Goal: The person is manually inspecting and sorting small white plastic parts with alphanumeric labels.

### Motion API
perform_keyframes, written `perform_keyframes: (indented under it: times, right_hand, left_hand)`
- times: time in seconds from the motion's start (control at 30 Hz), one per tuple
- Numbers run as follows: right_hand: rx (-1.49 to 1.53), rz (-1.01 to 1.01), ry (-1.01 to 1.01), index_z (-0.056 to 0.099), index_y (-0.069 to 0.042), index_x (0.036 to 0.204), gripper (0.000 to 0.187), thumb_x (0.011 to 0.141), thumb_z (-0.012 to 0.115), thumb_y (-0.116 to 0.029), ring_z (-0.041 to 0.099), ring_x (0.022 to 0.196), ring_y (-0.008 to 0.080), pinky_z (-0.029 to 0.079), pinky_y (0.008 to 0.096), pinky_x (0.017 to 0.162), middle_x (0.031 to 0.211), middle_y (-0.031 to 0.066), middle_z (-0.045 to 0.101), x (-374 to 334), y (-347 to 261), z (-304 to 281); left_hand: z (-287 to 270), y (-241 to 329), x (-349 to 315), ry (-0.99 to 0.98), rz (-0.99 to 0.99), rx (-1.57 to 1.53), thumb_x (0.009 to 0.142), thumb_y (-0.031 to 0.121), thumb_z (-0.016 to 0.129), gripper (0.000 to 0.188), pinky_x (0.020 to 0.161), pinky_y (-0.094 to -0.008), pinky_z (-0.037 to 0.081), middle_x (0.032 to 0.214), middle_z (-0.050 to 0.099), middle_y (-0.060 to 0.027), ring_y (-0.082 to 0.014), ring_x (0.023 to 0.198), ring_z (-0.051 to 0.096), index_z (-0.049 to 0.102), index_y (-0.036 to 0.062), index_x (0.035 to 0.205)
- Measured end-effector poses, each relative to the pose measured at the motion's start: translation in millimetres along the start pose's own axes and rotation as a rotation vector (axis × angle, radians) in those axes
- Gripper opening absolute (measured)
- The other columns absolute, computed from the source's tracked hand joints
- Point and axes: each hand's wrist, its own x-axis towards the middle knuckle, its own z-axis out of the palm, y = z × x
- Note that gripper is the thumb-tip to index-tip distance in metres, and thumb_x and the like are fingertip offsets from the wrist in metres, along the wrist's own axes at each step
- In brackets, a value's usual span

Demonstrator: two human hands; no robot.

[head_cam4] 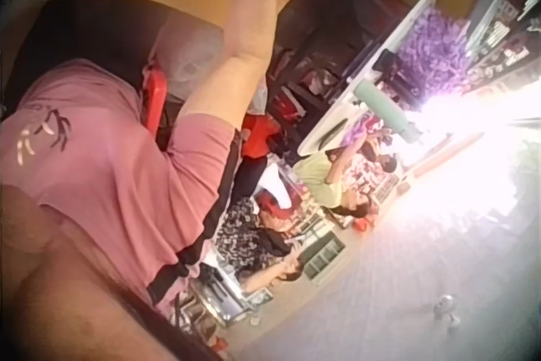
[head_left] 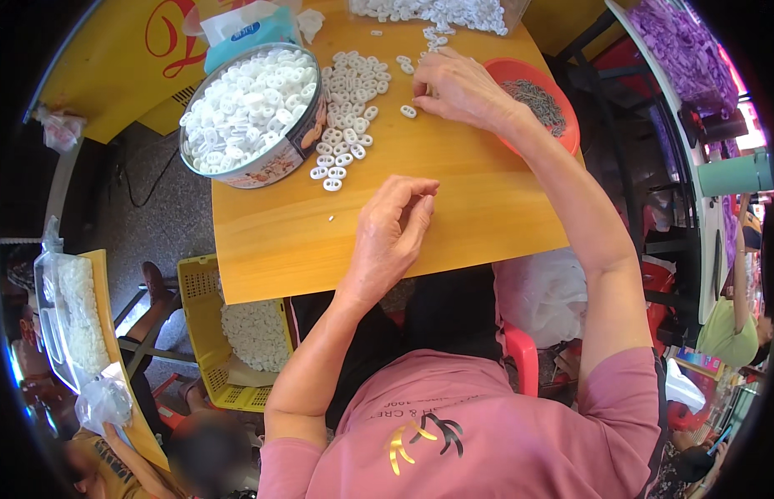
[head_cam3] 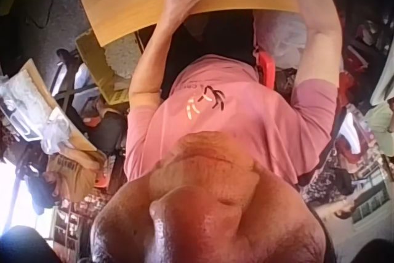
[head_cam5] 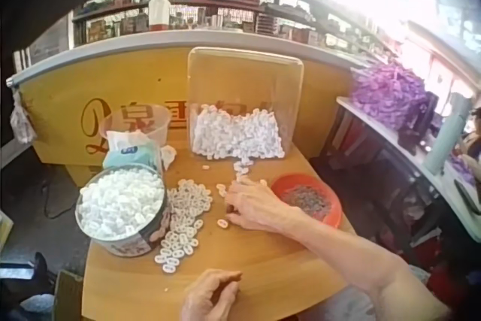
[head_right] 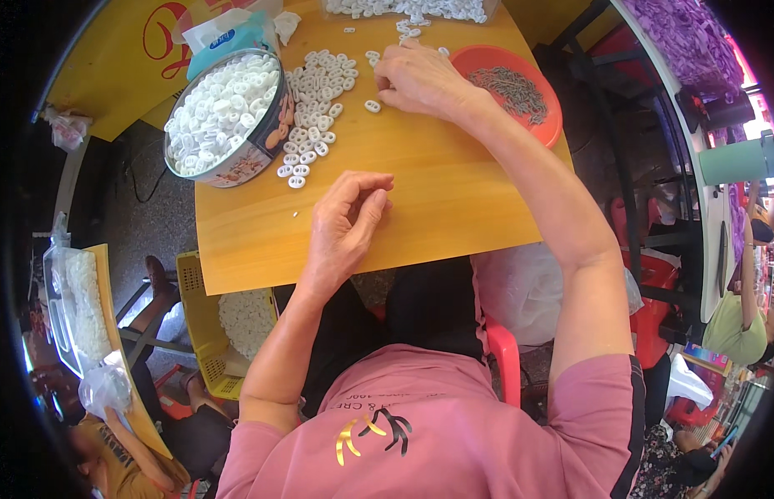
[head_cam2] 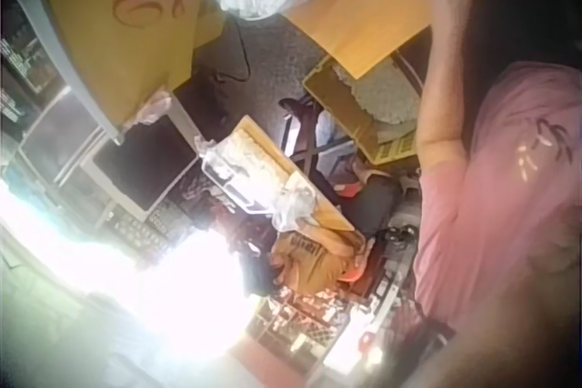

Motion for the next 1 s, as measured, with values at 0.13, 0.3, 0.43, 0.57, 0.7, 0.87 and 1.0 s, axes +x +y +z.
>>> perform_keyframes:
  times: [0.13,0.3,0.43,0.57,0.7,0.87,1.0]
  right_hand:
    - [0.006,-0.051,0.010,0.066,-0.006,0.086,0.010,0.084,0.066,-0.016,0.058,0.098,0.0271,0.048,0.0377,0.085,0.091,0.0082,0.063,-5.1,-8.9,2.4]
    - [0.127,-0.075,0.133,0.068,-0.008,0.090,0.011,0.087,0.064,-0.017,0.060,0.100,0.0267,0.051,0.0386,0.083,0.091,0.0064,0.066,-10.1,-7.7,8.3]
    - [0.081,-0.029,0.154,0.070,-0.009,0.091,0.012,0.088,0.063,-0.018,0.060,0.102,0.0264,0.051,0.0384,0.084,0.093,0.0068,0.066,-15.0,-0.4,-0.1]
    - [0.023,-0.047,0.095,0.071,-0.008,0.092,0.012,0.087,0.065,-0.018,0.059,0.099,0.0260,0.051,0.0377,0.083,0.094,0.0067,0.064,-19.7,-6.4,3.5]
    - [-0.039,-0.058,0.101,0.071,-0.007,0.093,0.013,0.086,0.067,-0.017,0.058,0.097,0.0245,0.051,0.0366,0.081,0.093,0.0058,0.062,-17.6,-12.8,9.1]
    - [-0.062,-0.020,0.169,0.070,-0.006,0.093,0.014,0.086,0.067,-0.017,0.060,0.093,0.0248,0.052,0.0366,0.079,0.090,0.0063,0.063,-21.2,-17.2,9.2]
    - [0.491,0.331,0.041,0.069,-0.004,0.098,0.018,0.088,0.066,-0.019,0.063,0.083,0.0176,0.050,0.0307,0.077,0.086,0.0074,0.067,-45.1,-38.9,-5.4]
  left_hand:
    - [0.7,-0.9,0.5,0.001,0.012,0.005,0.091,0.000,0.061,0.013,0.068,-0.0289,0.048,0.091,0.061,-0.0111,-0.0187,0.076,0.059,0.063,-0.0043,0.103]
    - [-1.8,-1.7,0.5,-0.040,0.013,0.052,0.095,0.000,0.057,0.014,0.072,-0.0236,0.050,0.099,0.061,-0.0060,-0.0115,0.082,0.063,0.063,-0.0029,0.107]
    - [-1.4,-3.5,0.4,-0.043,0.039,0.079,0.095,0.000,0.057,0.014,0.073,-0.0238,0.050,0.098,0.061,-0.0061,-0.0120,0.082,0.064,0.063,-0.0028,0.107]
    - [-2.1,-2.9,0.1,-0.049,0.018,0.086,0.095,0.000,0.056,0.014,0.073,-0.0238,0.050,0.098,0.061,-0.0063,-0.0122,0.082,0.064,0.063,-0.0028,0.107]
    - [2.6,-2.2,0.0,0.015,0.045,0.014,0.090,-0.001,0.060,0.013,0.065,-0.0280,0.048,0.088,0.061,-0.0110,-0.0175,0.072,0.060,0.063,-0.0046,0.102]
    - [3.2,-4.1,0.4,0.025,0.028,-0.024,0.091,-0.002,0.059,0.014,0.066,-0.0266,0.048,0.092,0.062,-0.0103,-0.0158,0.073,0.060,0.064,-0.0035,0.104]
    - [5.2,-2.0,1.1,0.197,0.096,0.056,0.090,-0.006,0.059,0.018,0.069,-0.0262,0.050,0.103,0.061,-0.0109,-0.0159,0.080,0.062,0.064,-0.0016,0.107]
